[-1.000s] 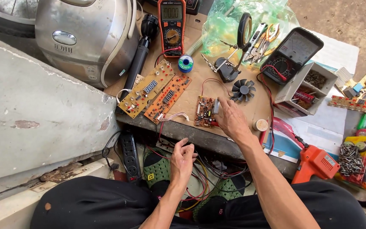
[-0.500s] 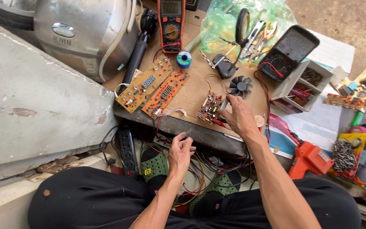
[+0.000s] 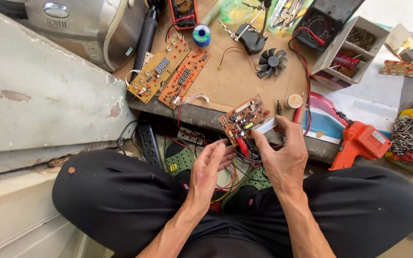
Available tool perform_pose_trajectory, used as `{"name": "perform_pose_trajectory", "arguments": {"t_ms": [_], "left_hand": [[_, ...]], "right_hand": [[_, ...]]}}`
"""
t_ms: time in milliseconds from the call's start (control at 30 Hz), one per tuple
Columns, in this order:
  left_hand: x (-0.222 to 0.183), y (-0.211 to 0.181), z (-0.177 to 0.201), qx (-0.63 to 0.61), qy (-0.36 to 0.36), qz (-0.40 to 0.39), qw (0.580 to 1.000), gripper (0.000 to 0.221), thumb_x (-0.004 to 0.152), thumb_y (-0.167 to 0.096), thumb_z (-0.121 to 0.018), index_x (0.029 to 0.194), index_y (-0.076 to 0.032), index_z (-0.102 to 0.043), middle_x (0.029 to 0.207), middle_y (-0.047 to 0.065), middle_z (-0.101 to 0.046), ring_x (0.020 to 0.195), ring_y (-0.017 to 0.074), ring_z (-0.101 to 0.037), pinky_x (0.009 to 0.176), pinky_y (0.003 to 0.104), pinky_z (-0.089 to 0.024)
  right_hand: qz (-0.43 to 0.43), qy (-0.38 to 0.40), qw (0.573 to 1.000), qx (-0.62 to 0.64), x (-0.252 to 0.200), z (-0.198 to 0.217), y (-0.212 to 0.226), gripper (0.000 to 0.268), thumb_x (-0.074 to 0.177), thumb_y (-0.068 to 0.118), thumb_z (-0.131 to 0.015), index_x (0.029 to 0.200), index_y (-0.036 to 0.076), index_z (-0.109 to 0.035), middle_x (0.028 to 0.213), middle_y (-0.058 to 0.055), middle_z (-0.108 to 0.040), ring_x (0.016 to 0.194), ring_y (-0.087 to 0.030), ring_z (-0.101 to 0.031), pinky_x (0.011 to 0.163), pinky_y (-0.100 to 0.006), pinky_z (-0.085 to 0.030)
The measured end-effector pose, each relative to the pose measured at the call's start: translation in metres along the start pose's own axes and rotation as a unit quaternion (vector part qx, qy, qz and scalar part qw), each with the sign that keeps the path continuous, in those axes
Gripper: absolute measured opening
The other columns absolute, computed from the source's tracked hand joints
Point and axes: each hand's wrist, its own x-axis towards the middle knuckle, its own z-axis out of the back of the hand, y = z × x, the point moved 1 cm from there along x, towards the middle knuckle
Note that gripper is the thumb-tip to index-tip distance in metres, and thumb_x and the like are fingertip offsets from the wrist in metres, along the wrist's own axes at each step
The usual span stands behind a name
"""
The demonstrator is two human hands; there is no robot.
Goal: The person is diagnosing an electronic circuit board by using a multimeter to check connections and a magnifying glass for visual inspection.
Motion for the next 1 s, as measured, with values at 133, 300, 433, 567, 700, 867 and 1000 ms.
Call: {"name": "perform_pose_trajectory", "arguments": {"t_ms": [133, 300, 433, 567, 700, 867, 1000], "left_hand": [[-0.019, 0.001, 0.008, -0.039, 0.032, 0.047, 0.998, 0.061, 0.097, -0.028, -0.07, 0.148, 0.006, -0.067, 0.125, 0.018, -0.08, 0.116, 0.0224, -0.074, 0.106, 0.034, -0.058], [-0.017, 0.02, 0.011, -0.105, 0.024, 0.069, 0.992, 0.053, 0.093, -0.015, -0.081, 0.141, 0.004, -0.069, 0.115, 0.011, -0.082, 0.1, 0.0134, -0.072, 0.099, 0.03, -0.057], [-0.022, 0.016, 0.015, -0.109, 0.034, 0.067, 0.991, 0.048, 0.095, -0.015, -0.079, 0.136, 0.008, -0.07, 0.116, 0.014, -0.08, 0.096, 0.0151, -0.073, 0.092, 0.028, -0.058], [-0.025, 0.016, 0.021, -0.111, -0.002, 0.079, 0.991, 0.036, 0.096, -0.01, -0.079, 0.127, 0.008, -0.074, 0.112, 0.013, -0.079, 0.093, 0.0163, -0.072, 0.091, 0.032, -0.06], [-0.025, 0.015, 0.031, -0.115, -0.04, 0.092, 0.988, 0.034, 0.095, -0.004, -0.079, 0.126, 0.01, -0.076, 0.113, 0.015, -0.079, 0.095, 0.0183, -0.071, 0.092, 0.034, -0.06], [-0.029, 0.015, 0.037, -0.095, -0.056, 0.084, 0.99, 0.028, 0.097, -0.005, -0.08, 0.121, 0.009, -0.077, 0.106, 0.015, -0.081, 0.092, 0.0179, -0.072, 0.092, 0.033, -0.06], [-0.026, 0.03, 0.044, -0.097, -0.048, 0.07, 0.992, 0.03, 0.097, -0.008, -0.079, 0.121, 0.009, -0.078, 0.105, 0.014, -0.078, 0.091, 0.0185, -0.07, 0.088, 0.032, -0.06]], "right_hand": [[0.029, -0.012, 0.999, -0.013, -0.021, 0.002, 0.019, 0.05, 0.09, 0.01, -0.091, 0.13, -0.009, -0.067, 0.113, -0.017, -0.07, 0.096, -0.028, -0.07, 0.089, -0.038, -0.058], [0.026, -0.024, 0.999, 0.002, -0.04, -0.004, 0.021, 0.051, 0.09, 0.011, -0.092, 0.13, -0.007, -0.067, 0.112, -0.015, -0.069, 0.096, -0.025, -0.068, 0.09, -0.036, -0.057], [0.027, -0.03, 0.999, 0.009, -0.05, -0.009, 0.022, 0.052, 0.088, 0.009, -0.091, 0.132, -0.005, -0.067, 0.117, -0.015, -0.07, 0.1, -0.026, -0.07, 0.091, -0.036, -0.058], [0.005, -0.008, 1.0, 0.02, -0.056, -0.013, 0.021, 0.055, 0.086, 0.013, -0.091, 0.131, -0.005, -0.067, 0.117, -0.015, -0.072, 0.102, -0.026, -0.071, 0.093, -0.036, -0.058], [-0.03, 0.015, 0.998, 0.05, -0.063, -0.023, 0.02, 0.055, 0.085, 0.016, -0.09, 0.131, -0.003, -0.068, 0.119, -0.014, -0.073, 0.103, -0.025, -0.073, 0.094, -0.034, -0.059], [-0.03, 0.026, 0.998, 0.056, -0.066, -0.027, 0.023, 0.057, 0.085, 0.019, -0.091, 0.133, -0.002, -0.067, 0.12, -0.013, -0.073, 0.104, -0.023, -0.074, 0.094, -0.034, -0.06], [-0.01, 0.006, 0.998, 0.054, -0.07, -0.028, 0.024, 0.052, 0.085, 0.014, -0.09, 0.129, -0.003, -0.068, 0.119, -0.014, -0.073, 0.101, -0.027, -0.073, 0.093, -0.035, -0.059]]}}
